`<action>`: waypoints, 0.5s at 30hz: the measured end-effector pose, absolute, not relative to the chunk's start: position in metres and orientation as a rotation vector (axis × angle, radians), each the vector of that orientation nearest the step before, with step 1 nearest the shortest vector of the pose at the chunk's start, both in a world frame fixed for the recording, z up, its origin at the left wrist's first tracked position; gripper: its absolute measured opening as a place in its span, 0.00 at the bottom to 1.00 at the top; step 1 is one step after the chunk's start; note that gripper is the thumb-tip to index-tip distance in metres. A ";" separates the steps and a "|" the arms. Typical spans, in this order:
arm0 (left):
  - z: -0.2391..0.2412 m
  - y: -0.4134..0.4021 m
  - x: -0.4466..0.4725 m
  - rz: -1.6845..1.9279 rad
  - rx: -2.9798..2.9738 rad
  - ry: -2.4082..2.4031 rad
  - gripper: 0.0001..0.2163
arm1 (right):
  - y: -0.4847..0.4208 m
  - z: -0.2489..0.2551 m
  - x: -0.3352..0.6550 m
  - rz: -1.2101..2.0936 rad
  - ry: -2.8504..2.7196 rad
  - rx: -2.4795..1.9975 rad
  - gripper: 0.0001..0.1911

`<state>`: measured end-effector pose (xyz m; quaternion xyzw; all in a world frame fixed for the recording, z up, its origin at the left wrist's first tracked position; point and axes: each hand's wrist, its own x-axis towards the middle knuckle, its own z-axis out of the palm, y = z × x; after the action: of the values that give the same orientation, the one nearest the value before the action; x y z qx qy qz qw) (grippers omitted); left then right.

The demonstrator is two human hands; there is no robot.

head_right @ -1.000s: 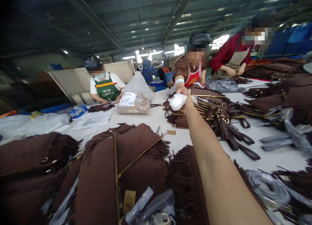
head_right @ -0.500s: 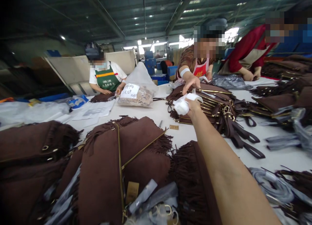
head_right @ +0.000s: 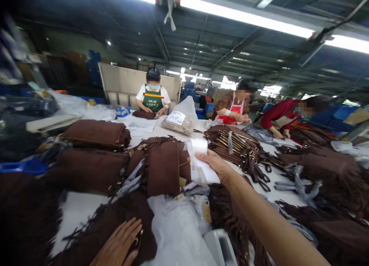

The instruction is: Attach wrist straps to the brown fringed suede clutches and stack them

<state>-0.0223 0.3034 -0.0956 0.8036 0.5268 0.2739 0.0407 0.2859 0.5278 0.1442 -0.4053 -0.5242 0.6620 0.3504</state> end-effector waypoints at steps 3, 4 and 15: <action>-0.055 0.283 -0.016 1.028 1.678 1.488 0.19 | 0.436 0.152 0.240 1.842 -1.433 -1.000 0.18; -0.035 0.273 -0.012 1.113 1.356 1.380 0.22 | 0.406 0.149 0.225 1.883 -1.442 -0.989 0.19; 0.035 0.089 -0.037 1.296 0.260 0.932 0.18 | 0.100 0.024 0.096 2.259 -1.219 -0.881 0.30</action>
<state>-0.0373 0.0889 0.0354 0.1161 0.4168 0.5798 0.6904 0.0956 0.1004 0.0239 -0.3173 -0.4390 0.8134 0.2119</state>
